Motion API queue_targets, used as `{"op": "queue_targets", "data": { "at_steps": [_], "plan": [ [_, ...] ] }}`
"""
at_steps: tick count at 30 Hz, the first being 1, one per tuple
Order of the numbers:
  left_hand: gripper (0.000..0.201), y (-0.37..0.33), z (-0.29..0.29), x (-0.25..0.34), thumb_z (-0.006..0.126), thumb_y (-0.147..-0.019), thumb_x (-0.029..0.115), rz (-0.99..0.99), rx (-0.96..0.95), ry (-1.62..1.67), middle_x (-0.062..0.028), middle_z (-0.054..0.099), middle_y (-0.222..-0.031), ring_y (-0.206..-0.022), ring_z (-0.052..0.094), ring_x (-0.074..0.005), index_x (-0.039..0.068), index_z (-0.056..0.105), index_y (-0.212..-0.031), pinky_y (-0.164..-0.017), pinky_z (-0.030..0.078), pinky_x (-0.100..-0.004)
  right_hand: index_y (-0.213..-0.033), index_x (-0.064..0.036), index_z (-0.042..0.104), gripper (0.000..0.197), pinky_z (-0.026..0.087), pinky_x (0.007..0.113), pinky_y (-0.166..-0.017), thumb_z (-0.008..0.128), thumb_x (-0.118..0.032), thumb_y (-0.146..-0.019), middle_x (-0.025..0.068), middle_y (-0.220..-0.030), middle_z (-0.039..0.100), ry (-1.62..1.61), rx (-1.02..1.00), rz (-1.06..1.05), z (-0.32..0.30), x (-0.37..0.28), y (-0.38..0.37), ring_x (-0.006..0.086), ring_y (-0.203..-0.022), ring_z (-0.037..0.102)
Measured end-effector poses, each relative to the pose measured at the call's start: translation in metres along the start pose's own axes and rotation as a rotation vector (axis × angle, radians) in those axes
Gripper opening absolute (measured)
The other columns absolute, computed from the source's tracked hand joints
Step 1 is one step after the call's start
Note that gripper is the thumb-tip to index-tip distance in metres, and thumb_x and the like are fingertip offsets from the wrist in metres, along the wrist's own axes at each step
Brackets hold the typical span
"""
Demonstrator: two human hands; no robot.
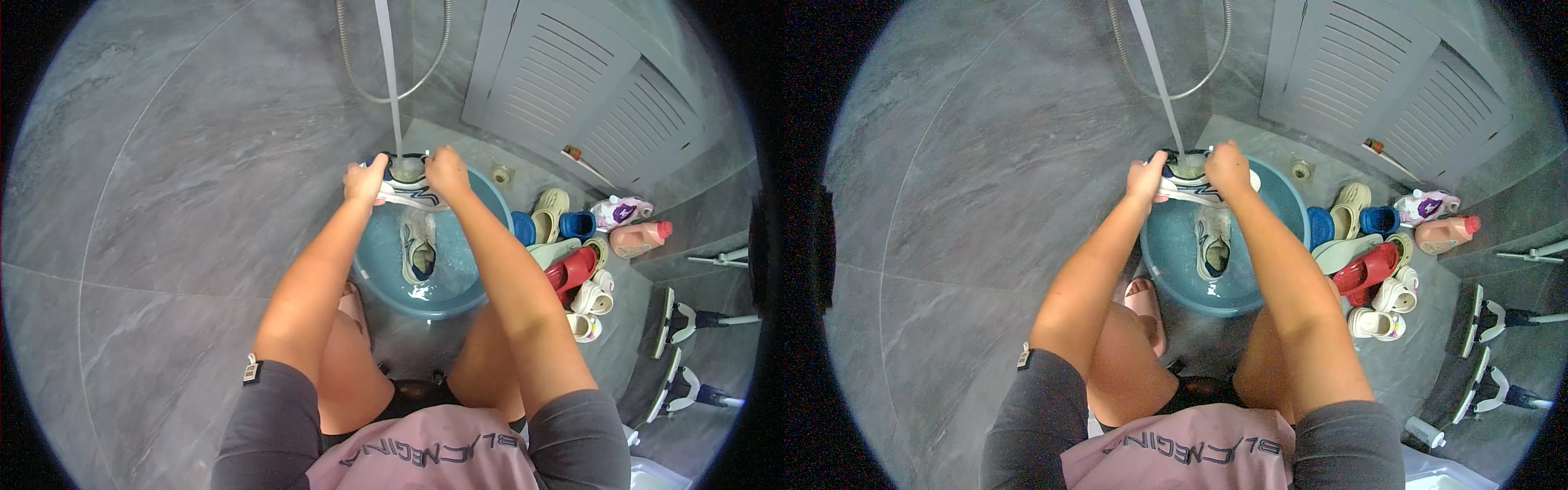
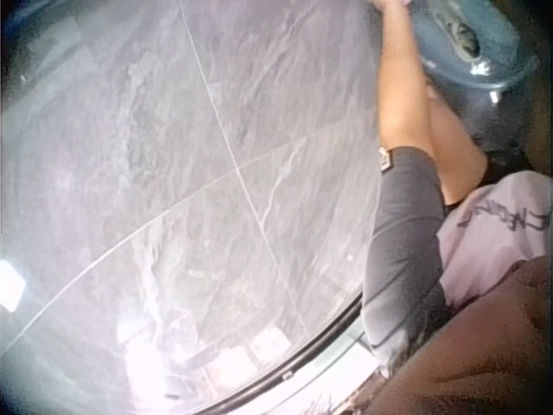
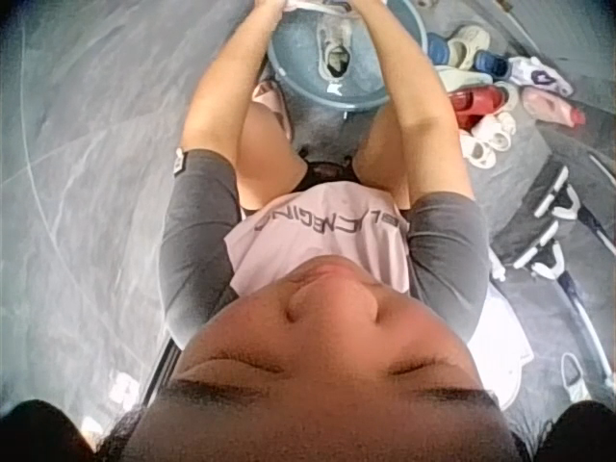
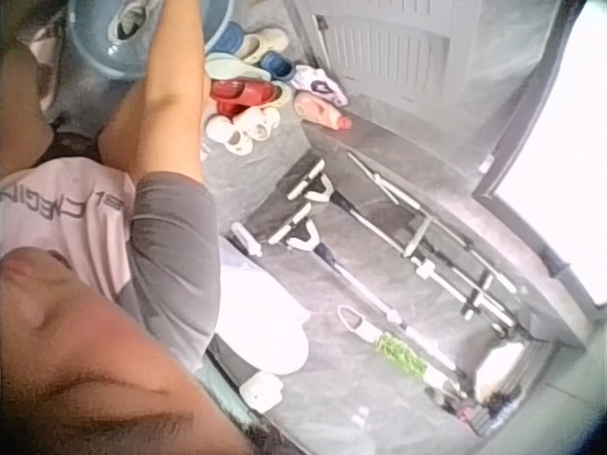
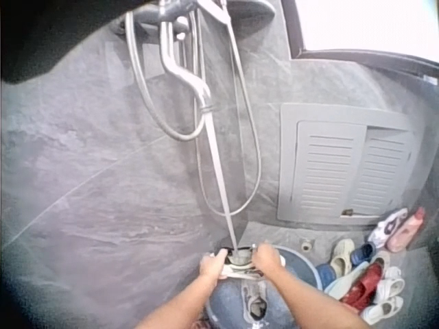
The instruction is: The person washes several pairs of shoes, including sneakers and foam clogs, by hand in a basin of water using soap and rinsing them under a stream of water.
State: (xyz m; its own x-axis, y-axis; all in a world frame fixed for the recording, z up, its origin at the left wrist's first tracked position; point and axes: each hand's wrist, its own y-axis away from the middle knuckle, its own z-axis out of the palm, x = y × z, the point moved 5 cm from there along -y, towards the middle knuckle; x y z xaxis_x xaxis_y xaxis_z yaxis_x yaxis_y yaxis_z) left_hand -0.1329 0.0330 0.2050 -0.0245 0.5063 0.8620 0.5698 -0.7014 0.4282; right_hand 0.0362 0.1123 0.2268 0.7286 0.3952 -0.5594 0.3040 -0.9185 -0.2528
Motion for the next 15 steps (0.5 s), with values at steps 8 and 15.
{"op": "queue_targets", "data": {
  "at_steps": [8,15],
  "plan": [
    [0.064,0.001,0.01,-0.024,0.049,-0.078,0.05,-0.184,-0.203,0.208,-0.0163,0.055,-0.114,-0.097,0.059,-0.0301,0.001,0.049,-0.12,-0.069,0.054,-0.0467,-0.078,0.0035,0.059,0.016,0.047,0.047,-0.073,0.056,-0.013,-0.079,0.0223,-0.095,0.054,-0.058,0.071,-0.095,-0.03,-0.038,0.002,0.0412,-0.079,0.058],
    [0.054,0.018,0.04,-0.027,0.039,-0.085,0.047,-0.29,-0.416,0.444,-0.0138,0.055,-0.12,-0.106,0.056,-0.0276,0.008,0.047,-0.122,-0.088,0.045,-0.0508,-0.077,0.0019,0.057,0.014,0.047,0.048,-0.066,0.056,-0.011,-0.079,0.0205,-0.091,0.052,-0.013,0.109,-0.201,-0.054,-0.051,0.006,0.0404,-0.072,0.058]
  ]
}}
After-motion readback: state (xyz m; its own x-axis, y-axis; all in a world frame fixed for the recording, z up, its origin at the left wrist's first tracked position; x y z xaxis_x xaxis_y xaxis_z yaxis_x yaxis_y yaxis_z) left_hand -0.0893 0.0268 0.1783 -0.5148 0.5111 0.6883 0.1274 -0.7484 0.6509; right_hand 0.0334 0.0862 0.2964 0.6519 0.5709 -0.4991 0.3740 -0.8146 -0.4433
